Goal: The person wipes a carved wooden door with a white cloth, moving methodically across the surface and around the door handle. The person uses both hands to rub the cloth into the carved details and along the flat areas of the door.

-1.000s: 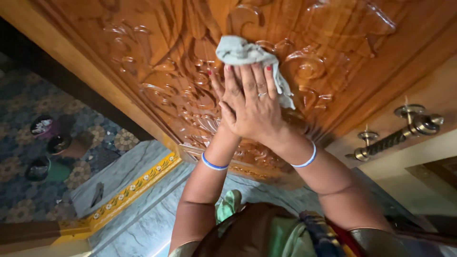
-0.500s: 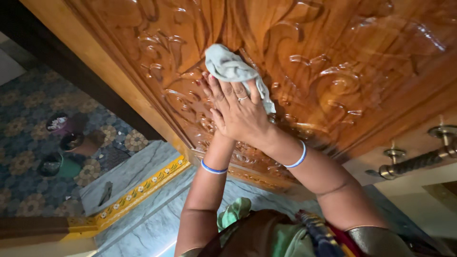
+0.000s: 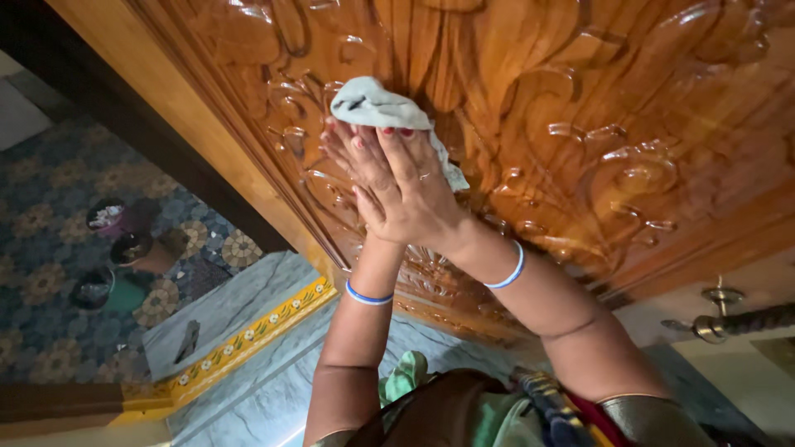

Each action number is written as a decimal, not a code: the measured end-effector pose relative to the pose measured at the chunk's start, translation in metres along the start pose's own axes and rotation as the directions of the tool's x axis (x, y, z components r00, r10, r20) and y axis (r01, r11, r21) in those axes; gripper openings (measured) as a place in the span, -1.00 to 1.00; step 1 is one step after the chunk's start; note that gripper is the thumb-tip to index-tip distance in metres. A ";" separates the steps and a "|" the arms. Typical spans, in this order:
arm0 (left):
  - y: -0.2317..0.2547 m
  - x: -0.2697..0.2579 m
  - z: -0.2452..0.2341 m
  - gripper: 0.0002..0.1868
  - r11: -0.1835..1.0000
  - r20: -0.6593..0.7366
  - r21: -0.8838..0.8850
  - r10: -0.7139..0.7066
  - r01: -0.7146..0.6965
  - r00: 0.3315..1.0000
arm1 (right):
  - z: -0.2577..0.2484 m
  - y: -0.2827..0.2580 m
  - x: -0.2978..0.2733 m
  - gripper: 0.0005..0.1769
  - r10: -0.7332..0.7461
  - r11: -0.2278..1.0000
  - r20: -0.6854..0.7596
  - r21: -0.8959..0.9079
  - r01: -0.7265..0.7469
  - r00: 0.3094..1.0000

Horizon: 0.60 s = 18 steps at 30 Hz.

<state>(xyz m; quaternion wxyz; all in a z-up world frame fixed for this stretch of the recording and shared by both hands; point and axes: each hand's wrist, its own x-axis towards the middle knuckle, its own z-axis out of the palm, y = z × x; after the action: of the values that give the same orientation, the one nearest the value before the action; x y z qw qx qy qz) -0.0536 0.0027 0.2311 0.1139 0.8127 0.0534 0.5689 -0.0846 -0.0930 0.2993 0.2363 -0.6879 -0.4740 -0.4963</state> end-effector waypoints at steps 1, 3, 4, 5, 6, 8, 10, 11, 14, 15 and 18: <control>-0.003 0.004 0.001 -0.26 0.999 -0.066 0.033 0.016 -0.014 0.998 | 0.004 0.000 0.002 -0.11 0.003 1.000 0.012 0.019 -0.003 1.000; -0.007 0.010 0.002 -0.27 0.999 -0.133 0.029 -0.009 0.013 0.991 | 0.014 0.000 0.009 -0.11 0.007 0.998 0.038 0.056 -0.009 0.999; -0.010 0.013 0.005 -0.27 0.999 -0.128 -0.032 -0.042 0.038 0.991 | 0.019 -0.001 0.014 -0.12 0.015 0.999 0.062 0.044 -0.017 0.998; -0.014 0.013 0.007 -0.28 0.992 -0.123 -0.101 -0.081 0.069 0.989 | 0.026 -0.004 0.018 -0.13 0.026 0.999 0.086 0.035 -0.029 0.996; -0.017 0.012 0.011 -0.28 0.974 -0.103 -0.200 -0.131 0.108 0.986 | 0.033 -0.006 0.022 -0.14 0.037 0.999 0.109 0.026 -0.040 0.993; -0.036 0.008 0.015 -0.28 0.899 -0.050 -0.391 -0.236 0.198 0.971 | 0.047 -0.014 0.030 -0.20 0.087 0.995 0.182 -0.056 -0.078 0.979; -0.052 -0.001 0.020 -0.29 0.761 0.023 -0.581 -0.339 0.288 0.941 | 0.062 -0.023 0.032 -0.22 0.134 0.987 0.216 -0.114 -0.111 0.967; -0.060 -0.004 0.023 -0.29 0.679 0.047 -0.661 -0.389 0.320 0.920 | 0.072 -0.026 0.036 -0.21 0.140 0.985 0.212 -0.131 -0.114 0.967; -0.084 -0.011 0.023 -0.30 0.459 0.104 -0.819 -0.473 0.345 0.875 | 0.097 -0.032 0.041 -0.27 0.099 0.990 0.223 -0.123 -0.073 0.970; -0.091 -0.011 0.023 -0.31 0.408 0.112 -0.848 -0.486 0.338 0.867 | 0.105 -0.033 0.042 -0.30 0.074 0.993 0.228 -0.110 -0.050 0.971; -0.111 -0.010 0.017 -0.31 0.303 0.132 -0.899 -0.502 0.316 0.855 | 0.128 -0.042 0.046 -0.26 0.063 0.987 0.265 -0.160 -0.020 0.962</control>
<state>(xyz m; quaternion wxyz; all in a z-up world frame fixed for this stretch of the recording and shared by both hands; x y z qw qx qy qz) -0.0366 0.1056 0.1889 0.6646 0.5282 -0.0430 0.5268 -0.0608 0.0466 0.2837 0.1256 -0.7751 -0.4468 -0.4287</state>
